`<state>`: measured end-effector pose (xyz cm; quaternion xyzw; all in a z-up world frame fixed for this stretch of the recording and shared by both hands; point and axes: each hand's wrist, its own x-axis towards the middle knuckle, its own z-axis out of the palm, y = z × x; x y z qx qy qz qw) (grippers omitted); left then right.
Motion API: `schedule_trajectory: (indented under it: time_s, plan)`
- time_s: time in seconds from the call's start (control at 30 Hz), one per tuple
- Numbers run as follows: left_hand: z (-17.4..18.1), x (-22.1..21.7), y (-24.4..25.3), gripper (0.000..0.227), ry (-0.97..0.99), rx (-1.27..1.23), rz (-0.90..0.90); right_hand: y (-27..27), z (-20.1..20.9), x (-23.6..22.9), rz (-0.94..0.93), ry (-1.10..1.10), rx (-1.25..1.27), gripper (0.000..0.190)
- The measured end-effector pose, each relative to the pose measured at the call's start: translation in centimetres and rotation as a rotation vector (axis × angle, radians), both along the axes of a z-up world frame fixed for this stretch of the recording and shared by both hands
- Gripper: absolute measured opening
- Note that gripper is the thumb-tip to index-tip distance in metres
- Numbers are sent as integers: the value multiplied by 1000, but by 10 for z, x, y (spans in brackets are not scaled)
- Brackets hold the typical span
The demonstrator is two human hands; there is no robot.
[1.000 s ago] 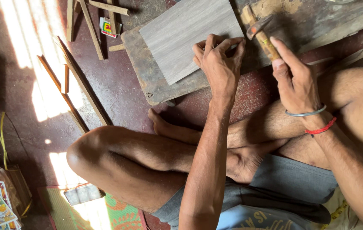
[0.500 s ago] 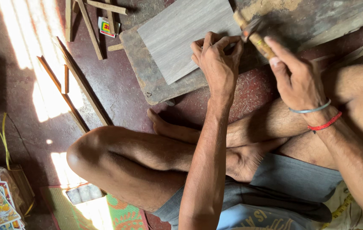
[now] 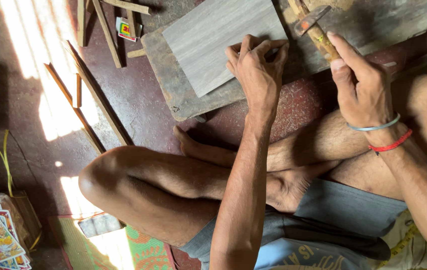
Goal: The person sits on the floor and assembles small rectangular boards by attaching wooden strips to their edges. They place a board on a low wooden workbench, position a strip, and use a hammer to drive nails into the strip. The person repeats this process for multiple boards, flipping them over to work on different sides.
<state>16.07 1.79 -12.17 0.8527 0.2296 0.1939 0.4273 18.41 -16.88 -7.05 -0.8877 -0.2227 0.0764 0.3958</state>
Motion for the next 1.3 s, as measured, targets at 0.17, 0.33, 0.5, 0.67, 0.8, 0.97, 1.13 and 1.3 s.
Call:
schedule_trajectory:
  time_s: [0.17,0.33,0.5,0.67,0.8,0.97,1.13,1.3]
  plan:
    - [4,3,1,17,72,-12,0,3,7,1,64,-56,-8,39]
    - [-3,0,-1,15,3,12,6,6,11,-5,-7,6,82,39]
    - [-5,4,0,17,57,-32,16,11,16,3,79,-69,46,35]
    - [-9,-1,-2,13,-16,20,21,7,14,-3,-54,97,-52,42]
    - [-6,2,-1,17,46,12,13,4,11,0,35,-12,23,40]
    - [-7,-1,-3,19,48,35,11,-2,2,-4,42,-27,40,38]
    - [-7,3,-1,19,50,57,16,1,2,-1,-34,75,8,44]
    - [-7,3,-1,20,62,60,14,3,8,-1,93,-106,-1,35]
